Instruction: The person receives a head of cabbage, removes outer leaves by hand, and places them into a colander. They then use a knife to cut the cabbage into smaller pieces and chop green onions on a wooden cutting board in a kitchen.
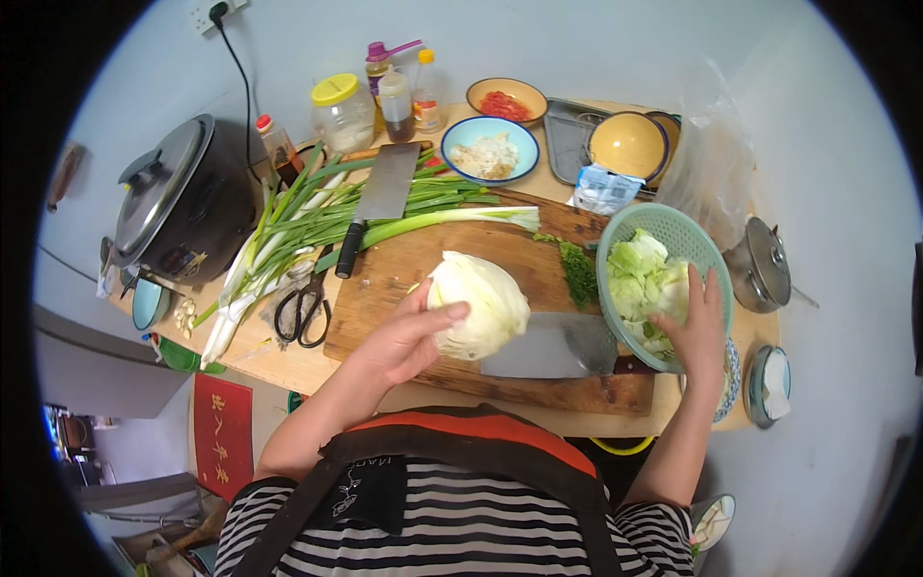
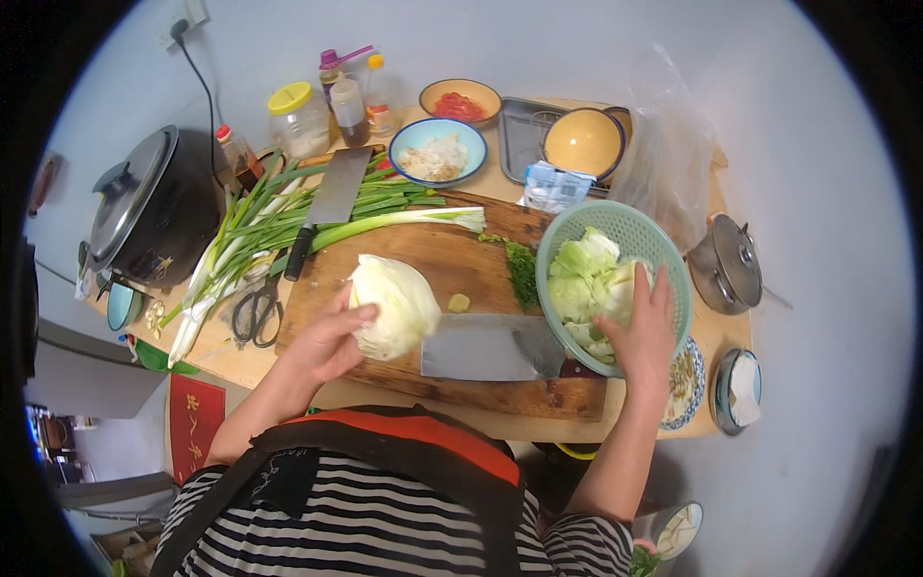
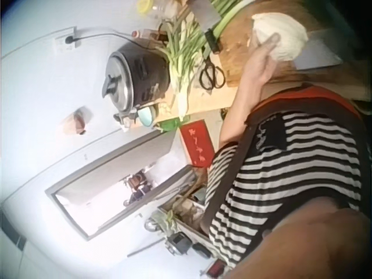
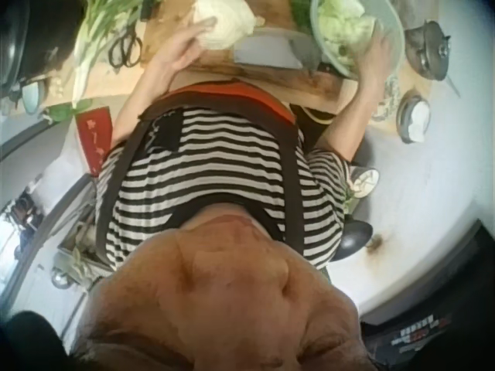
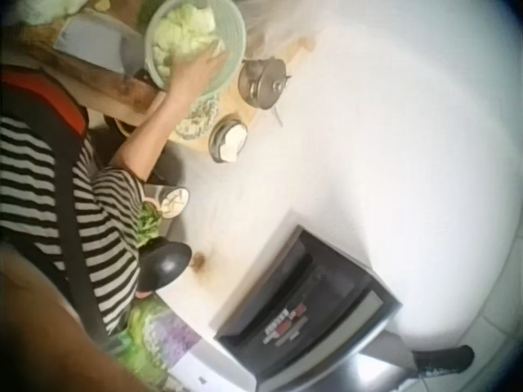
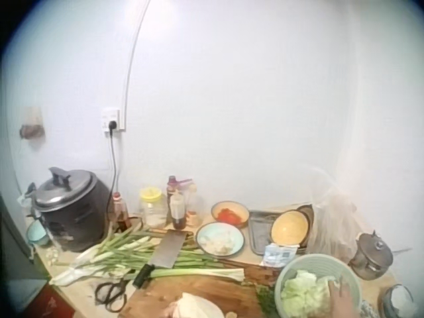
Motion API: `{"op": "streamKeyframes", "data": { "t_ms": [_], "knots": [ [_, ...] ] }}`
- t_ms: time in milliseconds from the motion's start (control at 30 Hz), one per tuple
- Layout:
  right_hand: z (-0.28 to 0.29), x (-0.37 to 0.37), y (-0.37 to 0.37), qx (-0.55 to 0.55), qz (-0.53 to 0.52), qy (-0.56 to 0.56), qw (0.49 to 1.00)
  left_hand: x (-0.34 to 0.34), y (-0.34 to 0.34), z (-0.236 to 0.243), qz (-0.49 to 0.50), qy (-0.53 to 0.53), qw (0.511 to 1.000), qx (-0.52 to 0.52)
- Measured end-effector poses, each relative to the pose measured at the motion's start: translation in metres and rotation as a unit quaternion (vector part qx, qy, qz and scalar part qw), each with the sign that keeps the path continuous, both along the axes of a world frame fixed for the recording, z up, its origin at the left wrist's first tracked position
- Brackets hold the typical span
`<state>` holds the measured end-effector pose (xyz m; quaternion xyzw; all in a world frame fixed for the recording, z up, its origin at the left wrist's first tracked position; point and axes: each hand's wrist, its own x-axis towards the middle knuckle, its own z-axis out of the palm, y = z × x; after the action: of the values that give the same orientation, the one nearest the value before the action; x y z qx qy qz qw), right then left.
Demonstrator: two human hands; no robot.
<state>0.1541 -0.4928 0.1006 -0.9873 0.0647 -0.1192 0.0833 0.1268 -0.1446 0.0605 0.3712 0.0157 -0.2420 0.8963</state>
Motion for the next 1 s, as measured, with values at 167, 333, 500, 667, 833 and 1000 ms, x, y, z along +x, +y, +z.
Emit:
{"op": "streamKeyframes", "data": {
  "t_ms": [167,333,500,667,833,1000],
  "knots": [
    [0.011,-0.009,0.067,0.277,0.236,-0.037,0.931,-0.003,-0.016,0.02,0.071,-0.094,0.968,0.221],
    [-0.011,-0.019,0.139,0.474,0.372,0.047,0.797,-0.005,-0.021,0.023,0.063,-0.187,0.937,0.287],
    [-0.021,-0.02,0.144,0.567,0.331,0.044,0.753,-0.005,-0.012,0.022,0.06,-0.212,0.939,0.263],
    [-0.025,-0.016,0.142,0.702,0.304,0.153,0.626,-0.003,-0.005,0.017,0.03,-0.362,0.87,0.333],
    [-0.033,-0.021,0.149,0.577,0.318,-0.101,0.746,-0.003,-0.015,0.023,0.074,-0.188,0.934,0.295],
    [-0.032,-0.018,0.152,0.336,0.451,-0.245,0.789,-0.008,-0.025,0.032,0.064,-0.184,0.96,0.202]
  ]
}}
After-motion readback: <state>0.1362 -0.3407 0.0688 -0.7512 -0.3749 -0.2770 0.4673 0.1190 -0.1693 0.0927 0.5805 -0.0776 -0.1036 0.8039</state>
